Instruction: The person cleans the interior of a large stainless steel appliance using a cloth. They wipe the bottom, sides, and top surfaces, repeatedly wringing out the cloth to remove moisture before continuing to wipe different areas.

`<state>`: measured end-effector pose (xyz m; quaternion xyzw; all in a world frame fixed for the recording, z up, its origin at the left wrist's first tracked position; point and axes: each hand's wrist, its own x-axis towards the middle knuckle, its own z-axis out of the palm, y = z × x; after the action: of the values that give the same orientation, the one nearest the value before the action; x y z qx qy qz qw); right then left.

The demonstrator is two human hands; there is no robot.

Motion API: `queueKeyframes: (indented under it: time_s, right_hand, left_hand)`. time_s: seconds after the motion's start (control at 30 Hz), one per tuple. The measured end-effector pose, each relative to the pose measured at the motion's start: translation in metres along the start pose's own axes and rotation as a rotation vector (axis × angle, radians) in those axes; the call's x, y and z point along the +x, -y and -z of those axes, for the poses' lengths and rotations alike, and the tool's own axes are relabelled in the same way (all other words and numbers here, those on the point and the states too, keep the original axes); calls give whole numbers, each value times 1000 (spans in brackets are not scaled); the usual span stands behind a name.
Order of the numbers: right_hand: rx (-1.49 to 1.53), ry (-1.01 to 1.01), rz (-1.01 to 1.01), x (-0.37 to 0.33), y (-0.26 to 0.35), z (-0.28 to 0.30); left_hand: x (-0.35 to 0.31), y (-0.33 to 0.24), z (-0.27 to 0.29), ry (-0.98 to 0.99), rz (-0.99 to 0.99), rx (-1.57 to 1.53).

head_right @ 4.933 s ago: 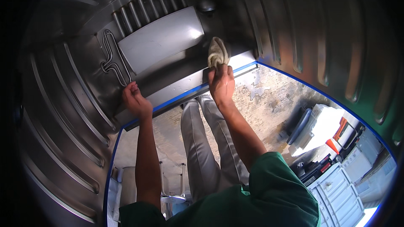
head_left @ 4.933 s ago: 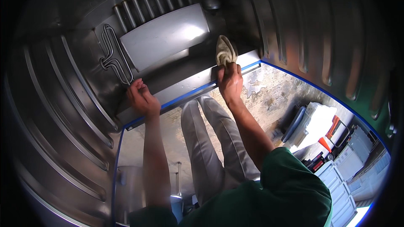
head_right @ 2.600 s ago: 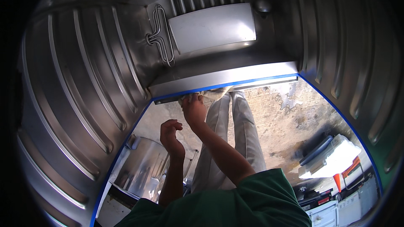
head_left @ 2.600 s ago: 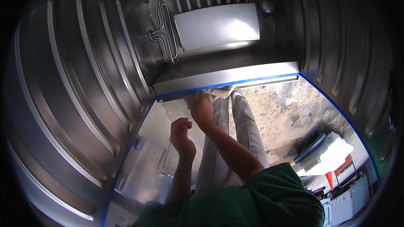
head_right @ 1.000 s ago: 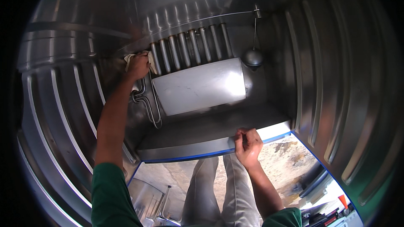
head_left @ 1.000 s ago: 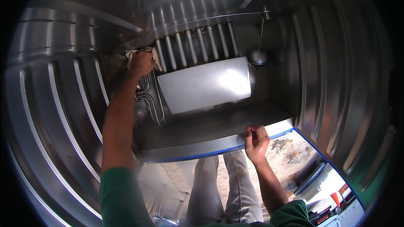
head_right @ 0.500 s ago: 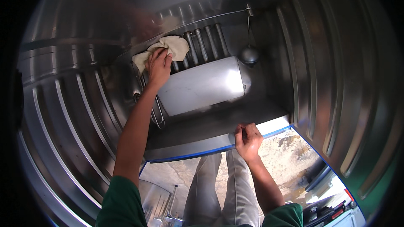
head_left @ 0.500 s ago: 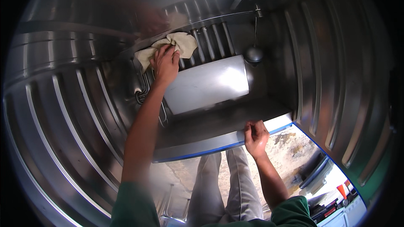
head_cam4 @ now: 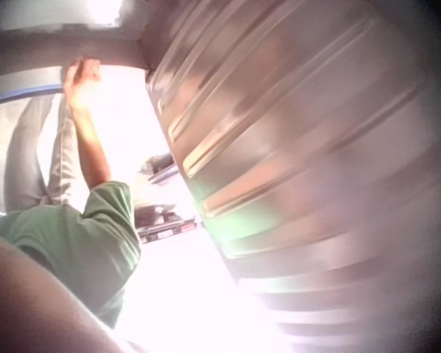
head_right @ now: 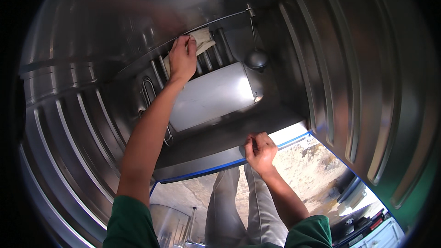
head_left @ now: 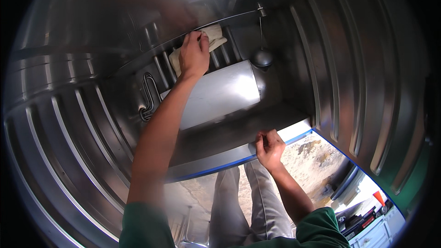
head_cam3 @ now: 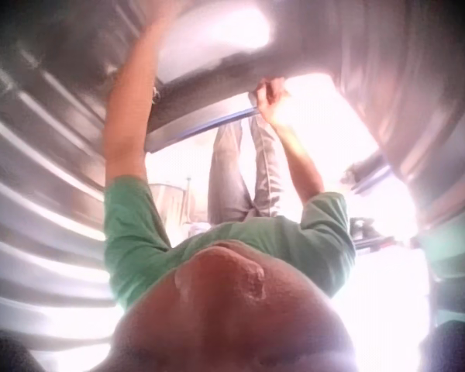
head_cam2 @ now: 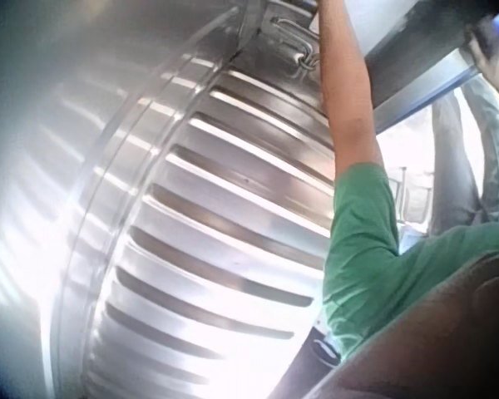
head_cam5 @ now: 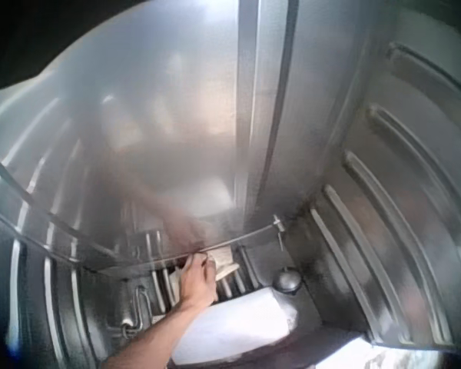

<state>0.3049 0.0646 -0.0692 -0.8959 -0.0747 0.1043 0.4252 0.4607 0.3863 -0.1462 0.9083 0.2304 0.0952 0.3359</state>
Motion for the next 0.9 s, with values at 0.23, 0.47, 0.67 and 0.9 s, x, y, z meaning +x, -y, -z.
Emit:
queueKeyframes:
  time_s: [0.23,0.47,0.67,0.9]
  right_hand:
    - [15,-23,66,1,-6,1]
    - [378,99,-302,30,5,20]
    - [796,-73,-322,90,6,8]
    - [853,-118,-432,67,-10,72]
  left_hand:
    - [3,-22,-53,292,-137,460]
    - [-45,-66,-6,465,293,-335]
    - [-119,-141,12,860,394,-723]
    - [-44,-92,-113,139,42,-277]
